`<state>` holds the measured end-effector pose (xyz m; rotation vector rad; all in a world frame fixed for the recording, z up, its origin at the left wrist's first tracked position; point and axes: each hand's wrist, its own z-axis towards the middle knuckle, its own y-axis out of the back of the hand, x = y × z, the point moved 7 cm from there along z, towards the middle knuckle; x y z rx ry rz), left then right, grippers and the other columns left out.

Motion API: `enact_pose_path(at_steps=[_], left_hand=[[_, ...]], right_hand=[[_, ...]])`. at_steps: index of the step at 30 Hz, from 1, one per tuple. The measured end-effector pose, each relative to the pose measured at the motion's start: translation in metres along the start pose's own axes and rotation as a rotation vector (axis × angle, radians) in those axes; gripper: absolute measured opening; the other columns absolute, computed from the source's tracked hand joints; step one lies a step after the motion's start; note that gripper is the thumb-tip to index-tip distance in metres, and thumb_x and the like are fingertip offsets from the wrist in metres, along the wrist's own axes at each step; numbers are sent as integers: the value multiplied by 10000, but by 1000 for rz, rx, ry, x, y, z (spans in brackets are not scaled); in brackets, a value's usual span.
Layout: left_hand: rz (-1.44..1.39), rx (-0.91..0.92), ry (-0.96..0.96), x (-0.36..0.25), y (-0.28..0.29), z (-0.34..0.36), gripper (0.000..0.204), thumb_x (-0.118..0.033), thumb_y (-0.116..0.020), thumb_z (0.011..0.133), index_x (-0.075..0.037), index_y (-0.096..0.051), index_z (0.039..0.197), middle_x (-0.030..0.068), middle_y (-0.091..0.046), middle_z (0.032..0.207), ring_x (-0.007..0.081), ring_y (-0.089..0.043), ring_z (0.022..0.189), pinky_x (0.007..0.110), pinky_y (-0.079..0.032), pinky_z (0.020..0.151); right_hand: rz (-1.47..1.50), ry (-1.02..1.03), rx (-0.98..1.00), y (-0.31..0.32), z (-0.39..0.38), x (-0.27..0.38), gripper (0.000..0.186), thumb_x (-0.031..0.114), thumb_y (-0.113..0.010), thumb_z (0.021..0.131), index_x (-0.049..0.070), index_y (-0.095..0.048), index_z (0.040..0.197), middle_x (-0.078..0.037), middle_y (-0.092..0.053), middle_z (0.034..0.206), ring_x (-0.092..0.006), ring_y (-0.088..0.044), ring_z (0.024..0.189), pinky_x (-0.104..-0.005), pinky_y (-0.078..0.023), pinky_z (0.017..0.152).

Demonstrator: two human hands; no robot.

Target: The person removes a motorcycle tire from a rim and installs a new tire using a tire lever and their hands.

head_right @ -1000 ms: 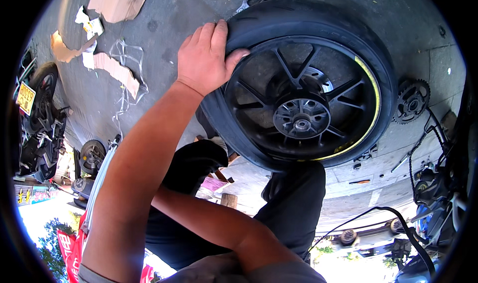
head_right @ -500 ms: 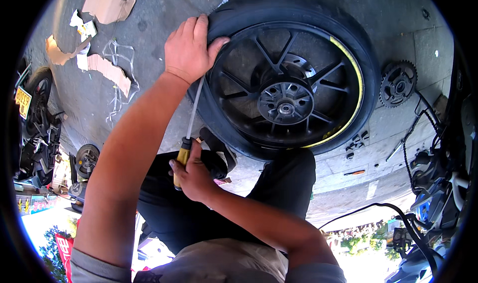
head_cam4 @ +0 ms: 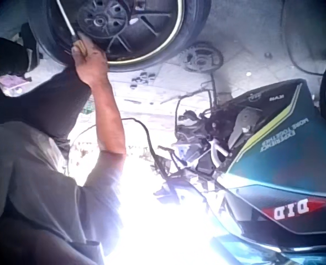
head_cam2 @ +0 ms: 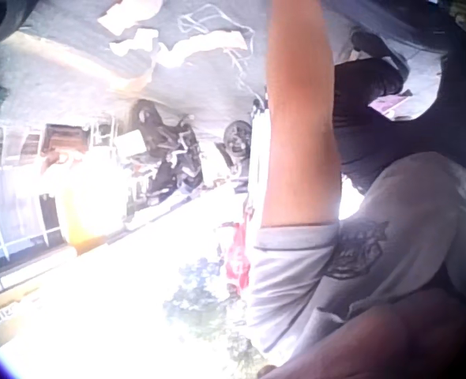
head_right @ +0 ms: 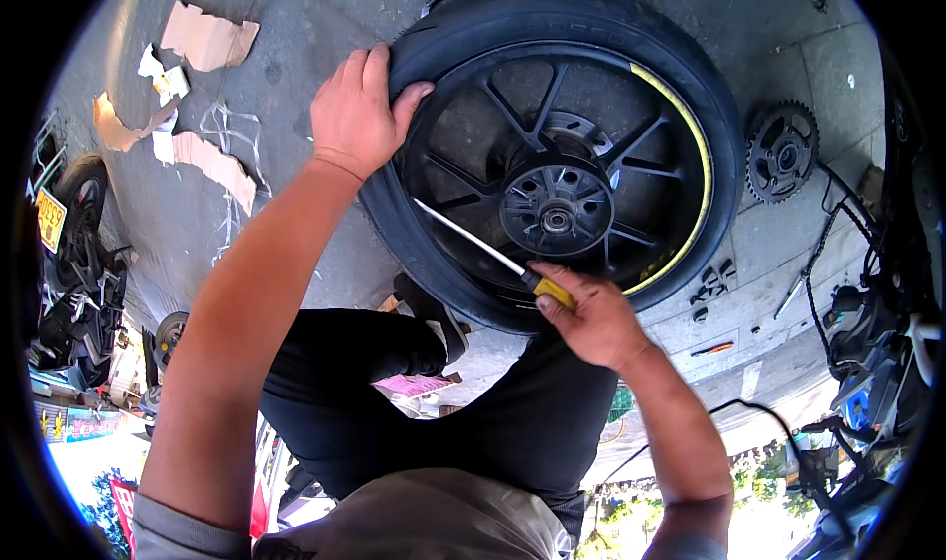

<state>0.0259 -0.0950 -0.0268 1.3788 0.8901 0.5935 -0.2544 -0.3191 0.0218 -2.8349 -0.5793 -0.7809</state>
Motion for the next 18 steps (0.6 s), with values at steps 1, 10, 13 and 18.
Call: enact_pose_path(at_steps=[1, 10, 13, 18], left_hand=[[2, -9, -3, 0, 0, 0, 653, -518, -823, 959, -3, -665, 1327, 133, -712, 1121, 358, -739, 976, 447, -614, 806], [-13, -22, 8, -1, 0, 0, 654, -515, -827, 959, -2, -662, 1330, 135, -711, 1137, 359, -743, 1006, 443, -627, 799], [-30, -22, 19, -1, 1, -1, 656, -514, -827, 957, -4, -661, 1335, 135, -708, 1153, 359, -740, 1034, 443, -629, 801], [-39, 9, 43, 2, 0, -1, 662, -511, -827, 956, -9, -657, 1353, 139, -700, 1178, 365, -729, 1080, 444, -630, 820]], right_hand=[[76, -64, 85, 7, 10, -4, 529, 211, -832, 1042, 223, -693, 1552, -131, -834, 1232, -191, -801, 1051, -345, -617, 971], [-133, -140, 233, 63, 82, 34, 437, 218, -868, 1013, 183, -791, 1442, -96, -850, 1192, -177, -776, 947, -336, -611, 944], [-111, -212, 228, 63, 84, 33, 433, 240, -892, 995, 191, -808, 1417, -91, -852, 1143, -170, -772, 946, -326, -607, 932], [-170, -182, 186, 64, 90, 39, 414, 286, -890, 999, 170, -819, 1390, -111, -854, 1113, -203, -780, 941, -345, -604, 922]])
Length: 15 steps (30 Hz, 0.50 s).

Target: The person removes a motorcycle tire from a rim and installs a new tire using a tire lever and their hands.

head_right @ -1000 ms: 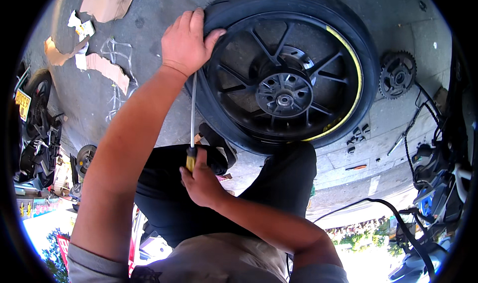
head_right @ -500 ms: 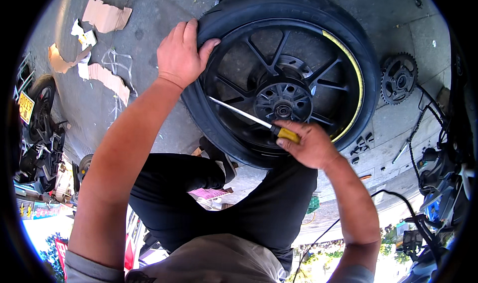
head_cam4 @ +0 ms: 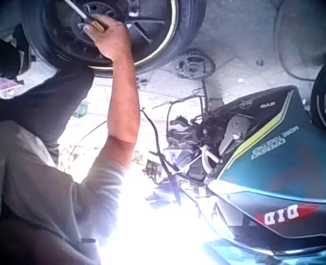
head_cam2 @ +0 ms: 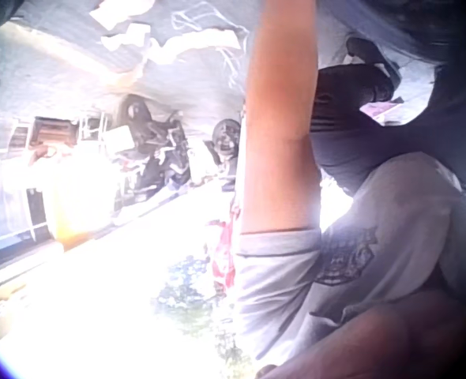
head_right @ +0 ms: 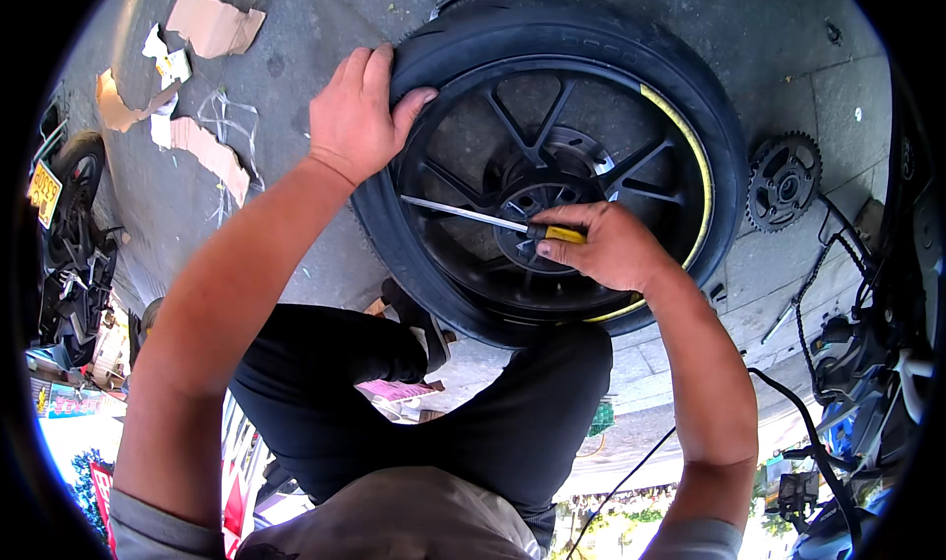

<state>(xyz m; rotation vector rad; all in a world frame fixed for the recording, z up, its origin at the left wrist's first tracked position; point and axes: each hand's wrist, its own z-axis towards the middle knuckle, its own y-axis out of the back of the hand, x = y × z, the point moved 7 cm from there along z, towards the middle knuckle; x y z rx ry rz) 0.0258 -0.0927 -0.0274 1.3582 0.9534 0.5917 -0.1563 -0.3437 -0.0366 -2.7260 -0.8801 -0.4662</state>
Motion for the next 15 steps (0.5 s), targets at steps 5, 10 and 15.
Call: enact_pose_path(at_steps=[5, 10, 15], left_hand=[[-13, 4, -4, -2, 2, 0, 663, -501, -830, 955, -8, -650, 1361, 151, -693, 1182, 376, -724, 1082, 444, -627, 842], [-21, 41, -1, 0, 1, 3, 652, -490, -829, 959, -13, -639, 1359, 165, -690, 1202, 383, -721, 1099, 446, -630, 851], [-25, 7, -15, 3, 4, 5, 655, -493, -833, 955, -15, -636, 1357, 155, -689, 1215, 369, -720, 1119, 437, -635, 851]], right_hand=[[-89, 80, 15, -6, 7, 23, 461, 362, -844, 1028, 172, -772, 1443, -161, -843, 1131, -282, -806, 989, -401, -617, 928], [-15, 89, 152, -70, -68, 45, 715, 350, -667, 1110, 126, -395, 1731, -311, -783, 1182, -436, -795, 1038, -479, -617, 979], [1044, -272, 443, -121, -84, 60, 777, 193, -672, 1105, 187, -311, 1793, -107, -708, 1065, -201, -709, 862, -372, -618, 780]])
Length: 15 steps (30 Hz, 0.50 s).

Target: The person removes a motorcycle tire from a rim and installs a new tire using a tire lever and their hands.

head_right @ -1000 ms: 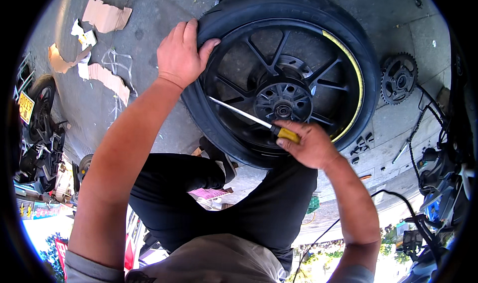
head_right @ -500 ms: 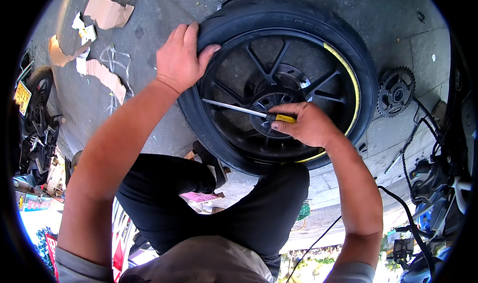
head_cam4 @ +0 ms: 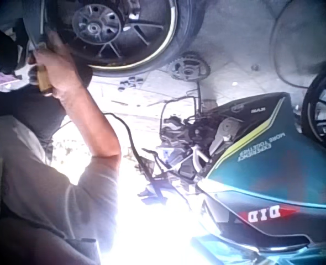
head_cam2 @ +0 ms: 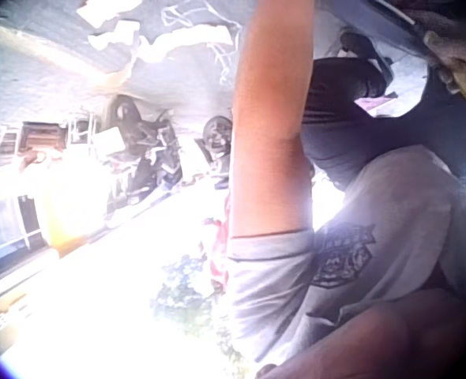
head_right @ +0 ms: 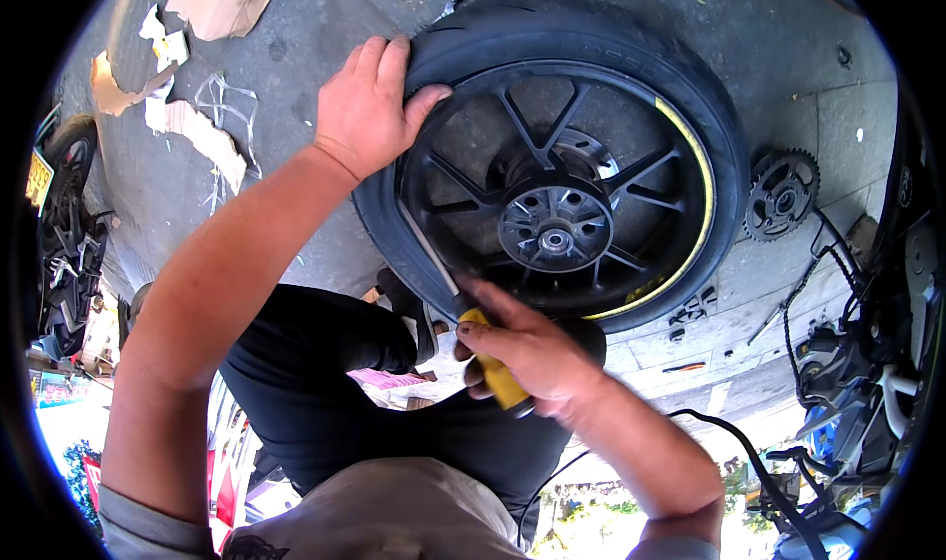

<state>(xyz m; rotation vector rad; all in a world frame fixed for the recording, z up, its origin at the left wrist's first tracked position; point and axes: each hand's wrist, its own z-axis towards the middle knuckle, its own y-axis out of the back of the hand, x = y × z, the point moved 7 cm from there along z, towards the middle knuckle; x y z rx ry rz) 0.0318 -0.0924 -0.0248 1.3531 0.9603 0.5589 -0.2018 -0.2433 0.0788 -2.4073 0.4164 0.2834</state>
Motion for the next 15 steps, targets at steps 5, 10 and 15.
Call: enact_pose_path(at_steps=[5, 10, 15], left_hand=[[-30, 20, -1, 0, -4, -1, 676, -495, -844, 941, -7, -632, 1360, 160, -682, 1218, 368, -715, 1087, 437, -632, 836], [-40, 20, 3, 3, -6, 0, 669, -525, -822, 944, -16, -628, 1333, 154, -680, 1229, 356, -712, 1097, 458, -629, 828], [-35, 15, -12, 3, -5, 1, 687, -522, -823, 939, -3, -624, 1342, 154, -682, 1229, 354, -712, 1101, 461, -628, 834]], right_hand=[[291, 45, -227, -61, 4, -18, 727, 111, -641, 1107, 180, -354, 1772, -87, -674, 1073, -175, -672, 840, -332, -590, 729], [375, 97, -334, -107, 15, -27, 653, 114, -613, 1145, 134, -368, 1750, -71, -645, 1011, -160, -666, 837, -345, -583, 735], [458, 177, -388, -133, 28, -34, 655, 110, -602, 1144, 127, -344, 1746, -43, -618, 1029, -122, -634, 808, -297, -596, 734]])
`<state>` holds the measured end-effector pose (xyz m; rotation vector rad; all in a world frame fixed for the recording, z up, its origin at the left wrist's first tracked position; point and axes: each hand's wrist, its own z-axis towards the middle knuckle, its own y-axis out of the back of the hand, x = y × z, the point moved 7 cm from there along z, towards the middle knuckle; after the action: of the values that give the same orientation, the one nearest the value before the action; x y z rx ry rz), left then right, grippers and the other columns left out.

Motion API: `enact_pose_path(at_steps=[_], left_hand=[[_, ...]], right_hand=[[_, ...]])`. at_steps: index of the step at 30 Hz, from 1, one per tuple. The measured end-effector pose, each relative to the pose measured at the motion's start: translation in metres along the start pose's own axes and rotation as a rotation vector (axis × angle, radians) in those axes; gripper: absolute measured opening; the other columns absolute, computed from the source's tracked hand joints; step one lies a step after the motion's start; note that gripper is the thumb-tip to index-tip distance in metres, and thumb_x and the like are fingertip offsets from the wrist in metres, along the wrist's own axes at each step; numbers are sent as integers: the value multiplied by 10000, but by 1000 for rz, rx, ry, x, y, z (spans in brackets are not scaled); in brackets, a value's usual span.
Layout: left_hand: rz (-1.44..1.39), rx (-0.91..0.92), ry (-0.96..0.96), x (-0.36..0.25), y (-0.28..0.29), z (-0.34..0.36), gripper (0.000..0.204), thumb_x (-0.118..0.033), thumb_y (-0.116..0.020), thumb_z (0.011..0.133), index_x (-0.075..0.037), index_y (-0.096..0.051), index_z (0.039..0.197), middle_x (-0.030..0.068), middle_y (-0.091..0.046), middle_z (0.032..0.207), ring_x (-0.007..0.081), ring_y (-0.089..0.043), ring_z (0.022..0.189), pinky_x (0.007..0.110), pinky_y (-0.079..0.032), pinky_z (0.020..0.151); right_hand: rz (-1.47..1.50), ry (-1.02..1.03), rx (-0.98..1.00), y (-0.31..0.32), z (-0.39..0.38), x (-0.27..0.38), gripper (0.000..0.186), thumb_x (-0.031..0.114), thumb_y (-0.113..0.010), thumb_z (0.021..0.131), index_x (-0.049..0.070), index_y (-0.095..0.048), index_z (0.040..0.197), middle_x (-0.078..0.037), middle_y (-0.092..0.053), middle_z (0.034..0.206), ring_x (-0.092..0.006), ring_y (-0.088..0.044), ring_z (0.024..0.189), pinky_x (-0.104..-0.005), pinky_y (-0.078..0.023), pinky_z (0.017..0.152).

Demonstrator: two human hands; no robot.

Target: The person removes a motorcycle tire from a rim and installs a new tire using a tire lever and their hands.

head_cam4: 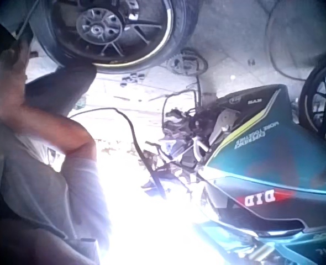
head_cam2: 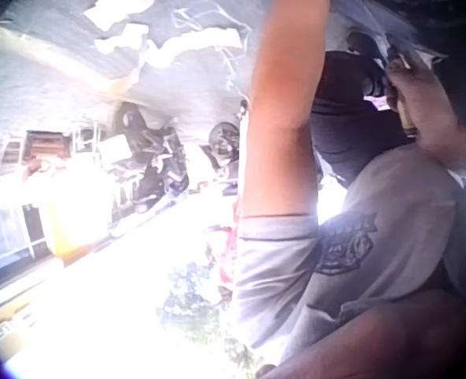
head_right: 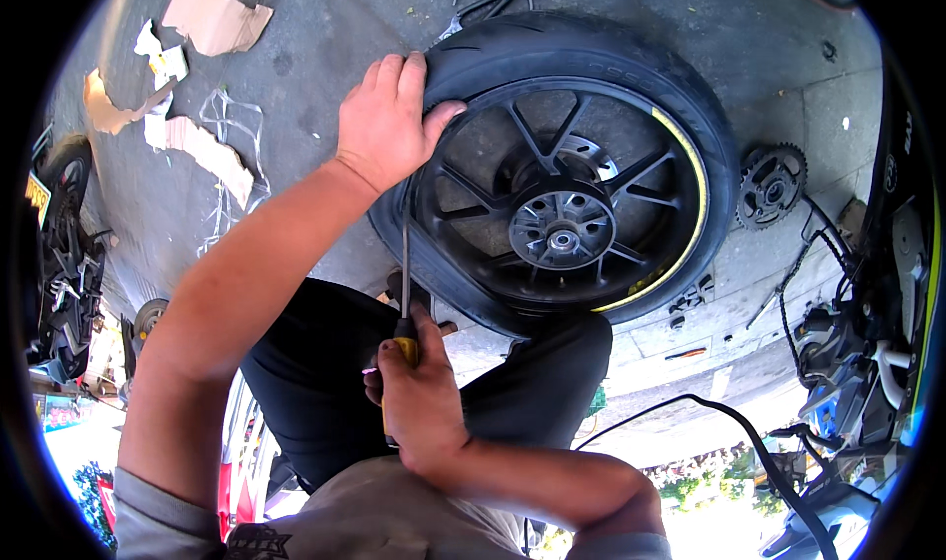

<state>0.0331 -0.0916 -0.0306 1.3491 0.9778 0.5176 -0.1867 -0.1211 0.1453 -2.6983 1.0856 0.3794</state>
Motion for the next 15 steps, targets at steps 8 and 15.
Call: enact_pose_path(at_steps=[8, 15], left_hand=[[-5, 11, -5, 0, 3, 2, 718, -497, -838, 929, 33, -627, 1365, 162, -689, 1196, 366, -711, 1037, 438, -630, 819], [23, -1, -19, -3, 2, -2, 737, -518, -827, 939, 37, -627, 1379, 162, -697, 1185, 362, -719, 1020, 447, -637, 794]], right_hand=[[43, 71, -55, -24, 4, -25, 657, 93, -576, 1161, 136, -307, 1758, -35, -633, 1027, -120, -644, 849, -304, -588, 756], [73, 120, -50, -30, 8, -37, 659, 101, -563, 1170, 129, -281, 1764, -25, -632, 1034, -118, -650, 876, -300, -579, 790]])
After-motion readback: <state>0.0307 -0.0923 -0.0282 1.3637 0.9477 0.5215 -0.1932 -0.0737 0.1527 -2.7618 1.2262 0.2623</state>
